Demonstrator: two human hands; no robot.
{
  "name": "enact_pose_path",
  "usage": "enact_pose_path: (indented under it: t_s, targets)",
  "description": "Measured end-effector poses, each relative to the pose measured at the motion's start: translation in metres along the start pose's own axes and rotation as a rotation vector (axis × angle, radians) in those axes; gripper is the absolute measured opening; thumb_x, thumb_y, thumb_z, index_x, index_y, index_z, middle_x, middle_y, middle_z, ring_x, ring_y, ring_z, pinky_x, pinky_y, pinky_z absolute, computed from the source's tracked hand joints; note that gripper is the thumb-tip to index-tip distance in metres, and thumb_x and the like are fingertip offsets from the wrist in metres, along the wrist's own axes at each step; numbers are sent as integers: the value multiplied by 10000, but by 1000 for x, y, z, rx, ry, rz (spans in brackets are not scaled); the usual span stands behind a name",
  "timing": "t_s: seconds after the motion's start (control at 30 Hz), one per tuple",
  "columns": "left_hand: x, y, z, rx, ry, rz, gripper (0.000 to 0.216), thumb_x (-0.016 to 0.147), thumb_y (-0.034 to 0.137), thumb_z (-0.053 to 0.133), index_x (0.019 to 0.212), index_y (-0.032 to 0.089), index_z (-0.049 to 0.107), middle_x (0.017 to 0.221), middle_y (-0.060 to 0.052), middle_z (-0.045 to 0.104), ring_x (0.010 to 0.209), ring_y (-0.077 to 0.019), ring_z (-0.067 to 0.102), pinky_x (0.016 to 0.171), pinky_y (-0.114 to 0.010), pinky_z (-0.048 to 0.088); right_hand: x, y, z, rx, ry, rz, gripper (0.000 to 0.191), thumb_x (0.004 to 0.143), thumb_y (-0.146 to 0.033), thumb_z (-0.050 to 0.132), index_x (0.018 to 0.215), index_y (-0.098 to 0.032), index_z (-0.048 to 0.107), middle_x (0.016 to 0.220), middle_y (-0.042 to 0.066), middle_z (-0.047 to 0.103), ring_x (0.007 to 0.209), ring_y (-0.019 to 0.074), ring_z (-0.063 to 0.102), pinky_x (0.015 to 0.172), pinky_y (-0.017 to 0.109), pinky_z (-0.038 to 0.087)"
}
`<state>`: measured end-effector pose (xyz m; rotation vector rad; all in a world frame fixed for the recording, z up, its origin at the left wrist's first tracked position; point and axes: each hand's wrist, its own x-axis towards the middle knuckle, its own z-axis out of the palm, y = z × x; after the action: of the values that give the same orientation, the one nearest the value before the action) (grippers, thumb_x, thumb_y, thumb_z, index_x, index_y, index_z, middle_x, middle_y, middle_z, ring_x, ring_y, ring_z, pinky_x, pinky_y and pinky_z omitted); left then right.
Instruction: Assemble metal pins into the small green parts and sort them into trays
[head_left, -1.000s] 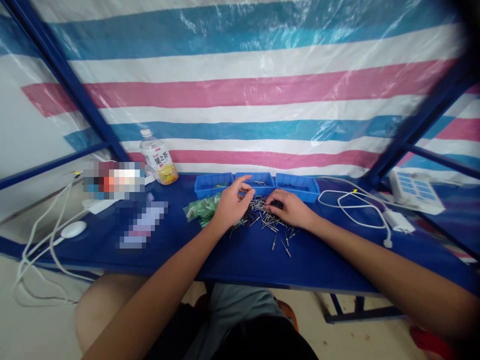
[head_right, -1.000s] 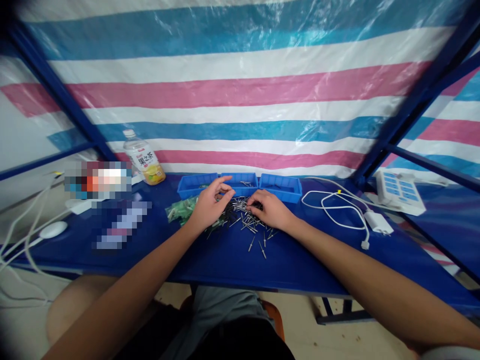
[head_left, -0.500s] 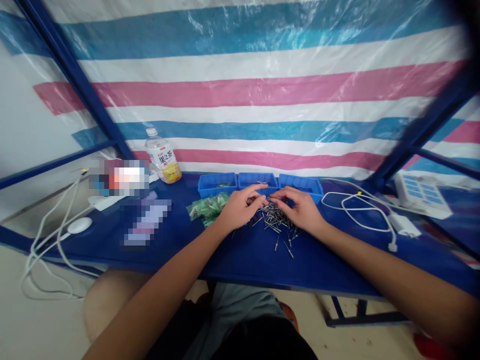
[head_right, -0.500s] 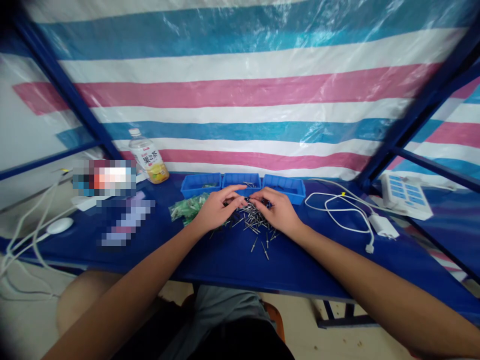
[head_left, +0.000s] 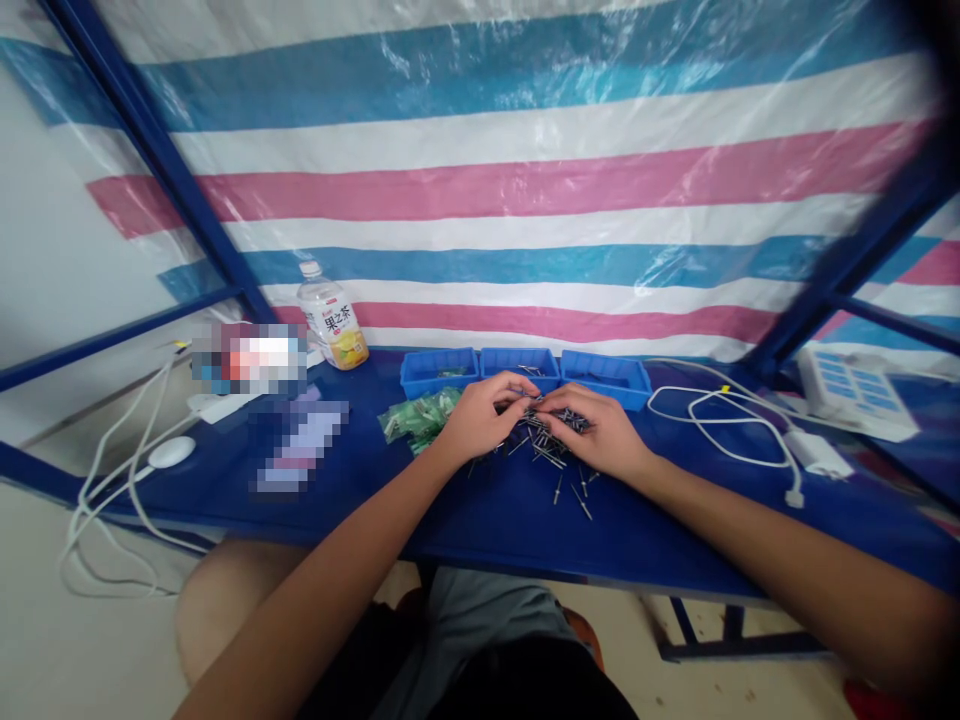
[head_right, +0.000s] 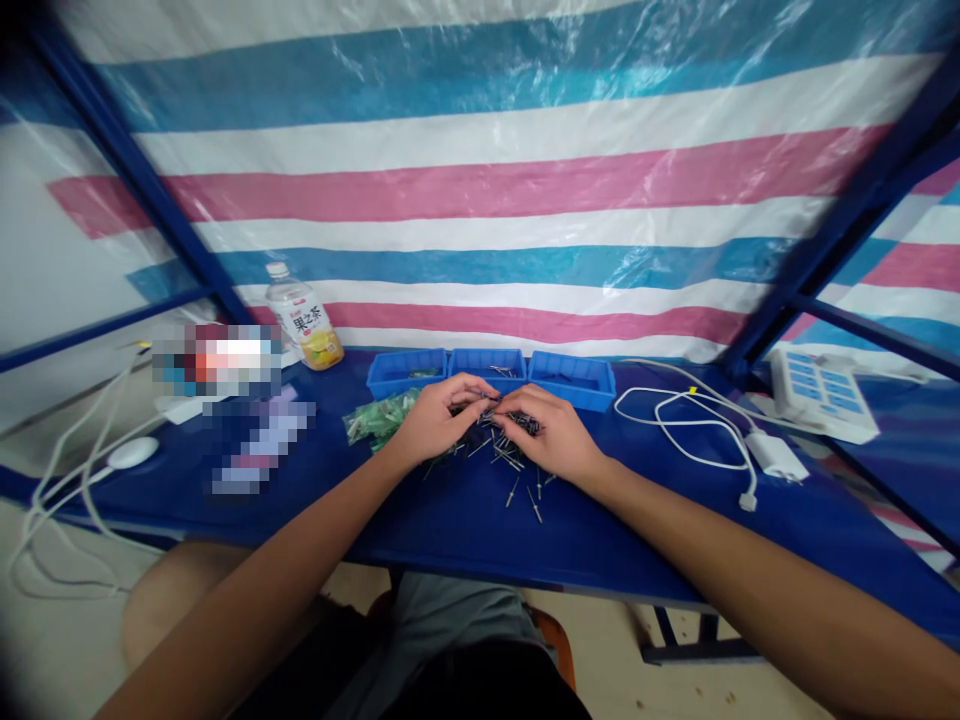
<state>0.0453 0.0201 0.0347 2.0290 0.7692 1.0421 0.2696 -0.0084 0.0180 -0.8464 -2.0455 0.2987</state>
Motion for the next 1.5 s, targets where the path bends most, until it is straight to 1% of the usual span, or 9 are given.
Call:
enact_pose_path:
  t_s: [0.2,0.33,0.43,0.6,0.87,1.07,1.23,1.37,1.5]
  targets:
    - [1,-8,4,-97,38,-43,229,924,241,716,973,223,493,1177,-74,747,996,-205,782,899,-381,633,-3,3,-1,-31,72,146,345,1007,-398,619,1324,-271,664,1055,84,754,921,259,715,795,411,607]
    - [1,-6,2,-38,90,-56,347,866,273,793,943,227,458,1021,-38,755,896,-190,777,799,-333,618,-4,4,0,2,52,172,449,1009,-393,601,1444,-281,593,1116,92,747,969,261,722,627,334,584]
    - [1,-5,0,14,89,-9,304,862,238,785,937,223,491,966,-29,753,868,-175,748,819,-338,601,-3,2,0,31,42,164,391,1003,-398,619,1376,-280,643,1108,88,753,947,255,725,667,350,592]
    - [0,-5,-2,178,54,3,184,864,268,776,939,218,615,944,-26,751,772,-162,685,756,-337,581,0,1,-1,43,-13,137,210,1012,-415,618,1055,-271,765,997,68,775,879,246,727,819,410,585]
    - [2,-10,0,38,94,29,247,883,258,773,1083,216,634,1037,-71,768,941,-199,743,860,-382,625,-1,7,3,63,-21,186,248,1006,-448,614,1090,-272,769,982,63,779,839,241,717,765,392,569]
    - [1,-8,2,18,65,53,328,908,227,735,1221,221,640,1075,-78,767,929,-183,750,890,-387,638,-1,9,4,6,-70,189,283,1002,-487,615,1042,-256,773,874,46,747,662,188,622,644,341,508]
    - [0,-3,3,-11,37,47,425,898,282,770,1298,234,637,1109,-78,769,921,-181,752,862,-360,644,-1,7,2,28,-107,185,304,1019,-494,590,1008,-256,778,850,38,740,687,196,639,646,329,495]
    - [1,-1,1,91,47,65,299,934,385,738,1183,220,730,1114,-90,761,941,-203,743,811,-336,628,0,5,2,97,-97,181,300,1049,-465,544,1020,-255,757,912,49,754,804,222,689,756,349,532]
    - [2,0,-2,172,48,123,175,969,343,690,1026,207,783,1079,-79,760,891,-185,728,788,-312,595,1,4,3,106,-79,165,305,1057,-453,538,981,-239,741,897,51,744,806,216,682,767,341,528]
